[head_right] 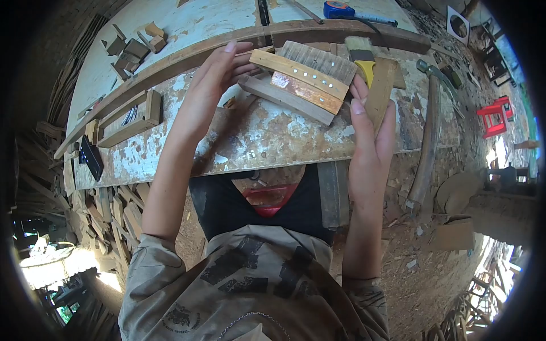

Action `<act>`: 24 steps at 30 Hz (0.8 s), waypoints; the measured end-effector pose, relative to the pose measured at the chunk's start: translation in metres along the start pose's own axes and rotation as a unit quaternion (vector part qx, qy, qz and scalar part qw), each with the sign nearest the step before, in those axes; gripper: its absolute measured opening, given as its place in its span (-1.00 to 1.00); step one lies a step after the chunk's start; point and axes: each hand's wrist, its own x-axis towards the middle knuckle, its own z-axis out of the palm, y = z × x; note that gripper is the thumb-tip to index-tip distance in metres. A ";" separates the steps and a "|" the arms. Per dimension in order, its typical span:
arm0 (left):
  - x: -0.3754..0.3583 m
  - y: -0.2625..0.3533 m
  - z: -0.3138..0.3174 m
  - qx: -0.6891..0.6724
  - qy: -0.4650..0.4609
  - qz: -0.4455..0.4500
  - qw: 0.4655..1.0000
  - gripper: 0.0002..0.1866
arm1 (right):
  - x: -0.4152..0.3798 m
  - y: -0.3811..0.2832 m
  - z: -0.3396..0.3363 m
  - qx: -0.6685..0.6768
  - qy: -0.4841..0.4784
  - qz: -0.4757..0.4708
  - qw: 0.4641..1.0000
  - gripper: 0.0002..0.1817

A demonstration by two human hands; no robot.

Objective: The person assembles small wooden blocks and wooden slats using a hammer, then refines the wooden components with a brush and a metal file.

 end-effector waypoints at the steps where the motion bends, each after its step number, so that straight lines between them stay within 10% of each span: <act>1: -0.003 0.001 -0.001 -0.008 0.005 0.000 1.000 -0.34 | -0.001 0.001 0.000 -0.010 0.001 -0.010 1.000 -0.35; 18: -0.061 -0.007 -0.022 -0.001 0.041 0.023 0.999 -0.59 | -0.066 0.022 0.008 -0.059 -0.041 -0.157 0.985 -0.72; 24: -0.064 -0.014 -0.025 0.050 0.028 0.022 0.998 -0.63 | -0.068 0.030 0.009 -0.060 -0.060 -0.156 0.984 -0.46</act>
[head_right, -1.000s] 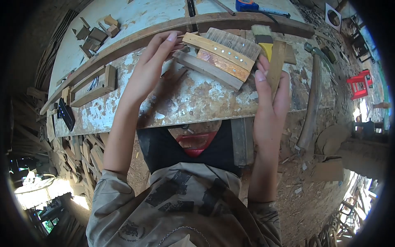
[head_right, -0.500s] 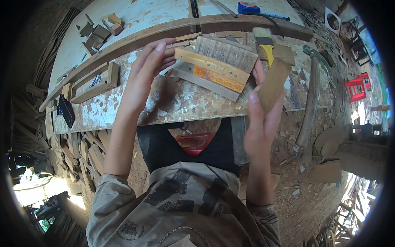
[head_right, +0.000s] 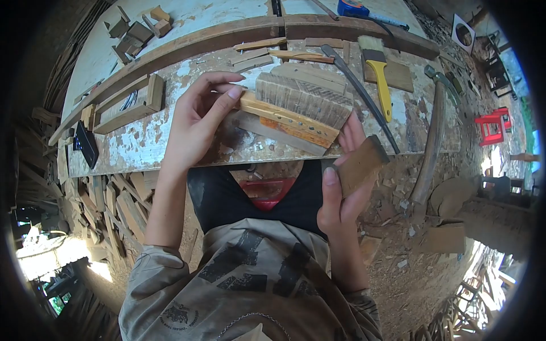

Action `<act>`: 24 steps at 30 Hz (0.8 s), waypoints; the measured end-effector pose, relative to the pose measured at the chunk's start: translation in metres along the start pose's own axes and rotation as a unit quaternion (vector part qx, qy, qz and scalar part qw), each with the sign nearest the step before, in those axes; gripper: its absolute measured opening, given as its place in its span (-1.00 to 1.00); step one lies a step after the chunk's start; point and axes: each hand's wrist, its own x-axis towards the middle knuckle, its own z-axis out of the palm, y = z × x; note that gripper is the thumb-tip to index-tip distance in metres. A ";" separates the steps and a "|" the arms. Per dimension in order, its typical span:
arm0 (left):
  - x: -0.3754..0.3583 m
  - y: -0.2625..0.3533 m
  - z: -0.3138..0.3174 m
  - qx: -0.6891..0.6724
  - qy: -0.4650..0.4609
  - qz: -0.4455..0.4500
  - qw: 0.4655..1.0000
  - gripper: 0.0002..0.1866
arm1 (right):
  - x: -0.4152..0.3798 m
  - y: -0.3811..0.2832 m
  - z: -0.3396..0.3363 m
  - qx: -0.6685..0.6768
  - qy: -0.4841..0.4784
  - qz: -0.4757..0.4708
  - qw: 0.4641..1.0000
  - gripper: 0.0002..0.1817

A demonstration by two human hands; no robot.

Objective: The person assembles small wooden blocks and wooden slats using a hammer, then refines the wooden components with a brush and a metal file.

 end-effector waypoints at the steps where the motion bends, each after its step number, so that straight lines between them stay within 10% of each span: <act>1: 0.003 0.001 -0.003 0.033 -0.006 -0.002 0.999 -0.62 | 0.001 0.001 0.002 0.002 0.002 -0.001 1.000 -0.40; 8: 0.021 0.024 0.006 0.149 -0.046 0.074 0.985 -0.56 | 0.012 -0.010 0.001 -0.011 0.030 0.046 0.998 -0.21; 13: 0.026 0.059 0.014 0.180 -0.148 -0.055 0.971 -0.37 | 0.018 -0.028 0.005 0.027 0.030 0.072 0.997 -0.37; 19: 0.018 0.033 0.032 0.166 -0.038 0.115 0.979 -0.38 | 0.011 -0.042 0.011 0.084 0.053 0.099 0.990 -0.44; 24: 0.005 0.049 0.029 0.131 -0.094 0.038 0.986 -0.35 | 0.013 -0.038 0.006 0.076 0.020 0.082 0.994 -0.22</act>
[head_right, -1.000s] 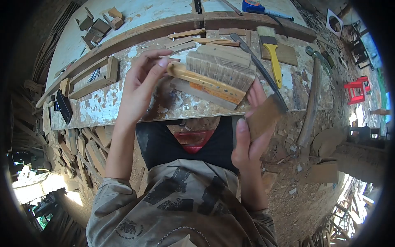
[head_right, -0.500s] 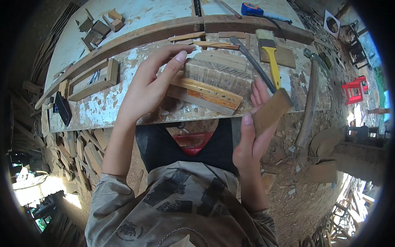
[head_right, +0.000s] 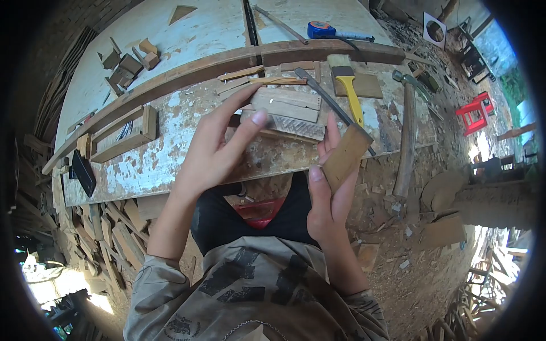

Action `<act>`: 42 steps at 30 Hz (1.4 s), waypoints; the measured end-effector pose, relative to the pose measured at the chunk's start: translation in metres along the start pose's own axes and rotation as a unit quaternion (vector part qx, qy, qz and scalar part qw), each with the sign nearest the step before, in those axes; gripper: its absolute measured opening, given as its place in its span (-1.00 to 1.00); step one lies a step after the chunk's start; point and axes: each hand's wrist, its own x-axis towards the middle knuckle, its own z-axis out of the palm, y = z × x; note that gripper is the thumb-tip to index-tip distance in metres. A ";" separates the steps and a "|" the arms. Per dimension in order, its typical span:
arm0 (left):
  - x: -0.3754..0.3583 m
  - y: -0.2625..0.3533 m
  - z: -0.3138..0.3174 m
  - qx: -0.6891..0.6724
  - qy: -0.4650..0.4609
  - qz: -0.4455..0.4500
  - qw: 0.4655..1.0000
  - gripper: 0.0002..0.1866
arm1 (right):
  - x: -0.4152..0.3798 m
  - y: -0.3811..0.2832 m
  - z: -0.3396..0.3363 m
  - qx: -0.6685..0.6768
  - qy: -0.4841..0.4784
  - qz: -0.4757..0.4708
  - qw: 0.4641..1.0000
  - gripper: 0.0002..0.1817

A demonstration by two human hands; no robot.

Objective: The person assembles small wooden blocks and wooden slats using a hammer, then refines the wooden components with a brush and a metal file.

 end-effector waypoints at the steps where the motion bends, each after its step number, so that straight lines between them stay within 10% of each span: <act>1: 0.003 -0.012 0.003 0.026 0.016 0.051 0.998 -0.32 | -0.001 0.001 -0.001 -0.005 0.000 -0.002 1.000 -0.16; 13: 0.004 -0.035 0.012 0.015 0.028 0.141 0.990 -0.06 | 0.017 -0.013 -0.027 -0.157 0.104 0.002 0.982 -0.69; 29: 0.031 -0.043 -0.026 -0.078 -0.102 0.085 0.988 -0.41 | 0.052 -0.033 -0.024 -0.179 0.026 0.031 0.983 -0.64; 42: 0.041 -0.062 -0.023 -0.137 -0.088 0.089 0.983 -0.11 | 0.061 -0.039 -0.020 -0.190 0.018 0.031 0.981 -0.58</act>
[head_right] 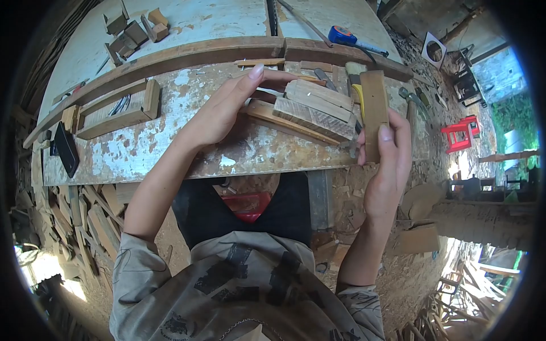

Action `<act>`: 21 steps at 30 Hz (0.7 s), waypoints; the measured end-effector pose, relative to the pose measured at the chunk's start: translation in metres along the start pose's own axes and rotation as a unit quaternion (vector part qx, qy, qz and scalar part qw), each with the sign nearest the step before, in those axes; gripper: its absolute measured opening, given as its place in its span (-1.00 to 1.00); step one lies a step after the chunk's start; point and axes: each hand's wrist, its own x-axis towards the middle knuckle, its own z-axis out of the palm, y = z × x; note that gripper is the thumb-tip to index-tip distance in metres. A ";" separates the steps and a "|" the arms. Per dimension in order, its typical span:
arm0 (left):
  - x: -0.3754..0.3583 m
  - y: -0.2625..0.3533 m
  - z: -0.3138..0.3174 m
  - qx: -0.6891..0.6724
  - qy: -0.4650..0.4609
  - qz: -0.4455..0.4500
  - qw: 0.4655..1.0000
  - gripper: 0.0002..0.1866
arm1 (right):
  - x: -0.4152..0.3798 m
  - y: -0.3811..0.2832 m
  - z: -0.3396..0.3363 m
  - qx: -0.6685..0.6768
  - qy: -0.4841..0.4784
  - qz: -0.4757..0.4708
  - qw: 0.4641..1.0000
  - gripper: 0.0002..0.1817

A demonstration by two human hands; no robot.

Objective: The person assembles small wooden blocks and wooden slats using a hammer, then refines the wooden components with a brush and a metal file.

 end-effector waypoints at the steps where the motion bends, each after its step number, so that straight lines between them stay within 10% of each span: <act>1: 0.000 -0.001 0.000 -0.001 0.001 0.009 1.000 -0.12 | -0.001 -0.002 0.001 0.004 -0.008 -0.001 1.000 -0.60; 21: -0.001 0.001 0.001 -0.036 0.014 0.036 0.999 -0.18 | -0.003 -0.002 -0.001 0.013 -0.020 -0.032 0.999 -0.57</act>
